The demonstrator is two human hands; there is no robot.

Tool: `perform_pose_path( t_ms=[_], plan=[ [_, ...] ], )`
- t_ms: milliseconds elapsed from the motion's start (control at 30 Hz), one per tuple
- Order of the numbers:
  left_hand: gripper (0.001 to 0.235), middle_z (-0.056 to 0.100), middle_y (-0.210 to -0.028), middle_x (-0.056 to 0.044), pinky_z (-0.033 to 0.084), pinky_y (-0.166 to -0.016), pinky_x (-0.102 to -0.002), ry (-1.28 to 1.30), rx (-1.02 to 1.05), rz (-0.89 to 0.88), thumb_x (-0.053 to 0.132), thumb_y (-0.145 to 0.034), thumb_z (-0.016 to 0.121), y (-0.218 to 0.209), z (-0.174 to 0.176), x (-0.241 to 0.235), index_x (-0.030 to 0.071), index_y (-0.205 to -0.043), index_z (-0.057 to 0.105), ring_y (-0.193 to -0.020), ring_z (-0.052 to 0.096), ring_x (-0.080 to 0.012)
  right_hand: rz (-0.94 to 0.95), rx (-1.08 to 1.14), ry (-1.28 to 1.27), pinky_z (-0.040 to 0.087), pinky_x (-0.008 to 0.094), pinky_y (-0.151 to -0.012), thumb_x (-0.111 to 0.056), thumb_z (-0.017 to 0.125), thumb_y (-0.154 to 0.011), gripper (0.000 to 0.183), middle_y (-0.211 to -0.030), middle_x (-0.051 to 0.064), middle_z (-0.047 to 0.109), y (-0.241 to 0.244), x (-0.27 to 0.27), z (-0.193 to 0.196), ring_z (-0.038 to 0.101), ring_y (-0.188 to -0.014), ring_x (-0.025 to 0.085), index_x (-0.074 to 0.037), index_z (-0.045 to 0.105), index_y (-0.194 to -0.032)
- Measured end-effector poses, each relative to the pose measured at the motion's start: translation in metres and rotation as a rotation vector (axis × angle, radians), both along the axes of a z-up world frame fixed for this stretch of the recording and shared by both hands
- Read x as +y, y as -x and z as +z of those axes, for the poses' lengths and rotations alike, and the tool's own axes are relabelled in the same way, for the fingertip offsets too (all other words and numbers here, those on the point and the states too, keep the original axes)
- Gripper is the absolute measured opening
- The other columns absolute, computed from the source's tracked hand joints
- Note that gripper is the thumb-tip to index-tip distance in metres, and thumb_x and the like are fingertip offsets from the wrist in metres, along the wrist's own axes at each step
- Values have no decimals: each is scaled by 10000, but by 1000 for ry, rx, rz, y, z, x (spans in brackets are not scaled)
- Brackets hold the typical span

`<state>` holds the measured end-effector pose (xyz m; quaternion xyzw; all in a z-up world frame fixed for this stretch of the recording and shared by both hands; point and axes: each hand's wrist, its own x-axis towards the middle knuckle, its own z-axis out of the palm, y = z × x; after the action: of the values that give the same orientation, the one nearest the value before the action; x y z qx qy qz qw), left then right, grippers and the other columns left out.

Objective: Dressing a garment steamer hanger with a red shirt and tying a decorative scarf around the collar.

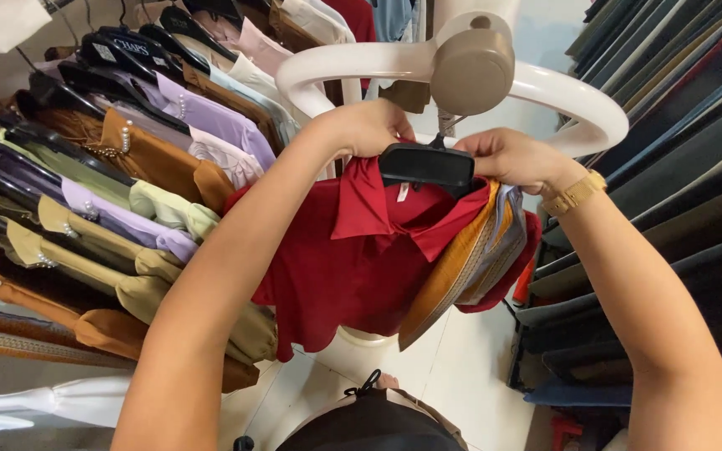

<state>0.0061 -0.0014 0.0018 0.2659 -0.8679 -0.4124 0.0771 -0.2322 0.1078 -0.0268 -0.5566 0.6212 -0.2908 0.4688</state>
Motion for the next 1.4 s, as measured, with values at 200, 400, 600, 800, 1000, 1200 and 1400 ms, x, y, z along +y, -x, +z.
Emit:
perform_pose_path(
  t_ms=[200, 400, 600, 800, 1000, 1200, 1400],
  plan=[
    [352, 682, -1172, -161, 532, -768, -439, 373, -165, 218, 71, -789, 654, 14, 10, -6, 87, -1136, 709, -1030, 637, -367, -124, 690, 494, 432, 381, -685, -38, 630, -894, 82, -752, 54, 661, -23, 27, 28, 589, -717, 247, -110, 594, -880],
    [343, 592, -1033, -193, 472, -720, -517, 401, -103, 367, -184, -830, 433, -5, 11, 37, 50, -1054, 545, -921, 578, -415, -322, 996, 648, 462, 494, -660, -136, 635, -995, 119, -740, 117, 709, -34, 59, 15, 658, -695, 411, -71, 613, -1092],
    [304, 589, -1022, -179, 507, -831, -551, 307, 379, 507, 35, -873, 580, -13, -57, 42, 57, -1149, 454, -984, 641, -436, -483, 791, 712, 474, 462, -700, -142, 656, -1021, 218, -731, 69, 691, -30, 78, -35, 660, -704, 380, -90, 547, -1202],
    [437, 559, -931, -106, 557, -856, -575, 209, 572, 584, 11, -837, 576, -3, -71, 68, 125, -1234, 431, -969, 683, -440, -615, 644, 783, 468, 351, -632, -49, 720, -942, 420, -597, 65, 578, -48, 94, -47, 608, -572, 286, -99, 509, -1302],
    [496, 544, -1007, -123, 582, -834, -606, 317, 731, 502, -32, -846, 504, 19, -41, 109, 137, -1303, 411, -994, 678, -465, -581, 846, 1113, 517, 493, -583, 13, 742, -909, 231, -1164, 140, 725, -91, 92, -21, 682, -669, 454, -4, 585, -1078],
    [510, 603, -1167, -183, 610, -667, -393, 241, 942, 498, 0, -876, 572, -14, -75, 86, 78, -1362, 435, -812, 743, -311, -558, 570, 845, 545, 455, -646, -78, 711, -964, 519, -698, 121, 646, -90, 113, -32, 683, -651, 385, -66, 457, -1416],
    [689, 582, -1343, -201, 386, -1120, -497, 589, 488, 351, 68, -832, 741, -44, -90, 37, 49, -1461, 460, -1294, 548, -386, -531, 457, 647, 519, 394, -623, -170, 669, -1033, 377, -776, 125, 690, -45, 121, -63, 682, -682, 323, -75, 530, -1371]
  ],
)
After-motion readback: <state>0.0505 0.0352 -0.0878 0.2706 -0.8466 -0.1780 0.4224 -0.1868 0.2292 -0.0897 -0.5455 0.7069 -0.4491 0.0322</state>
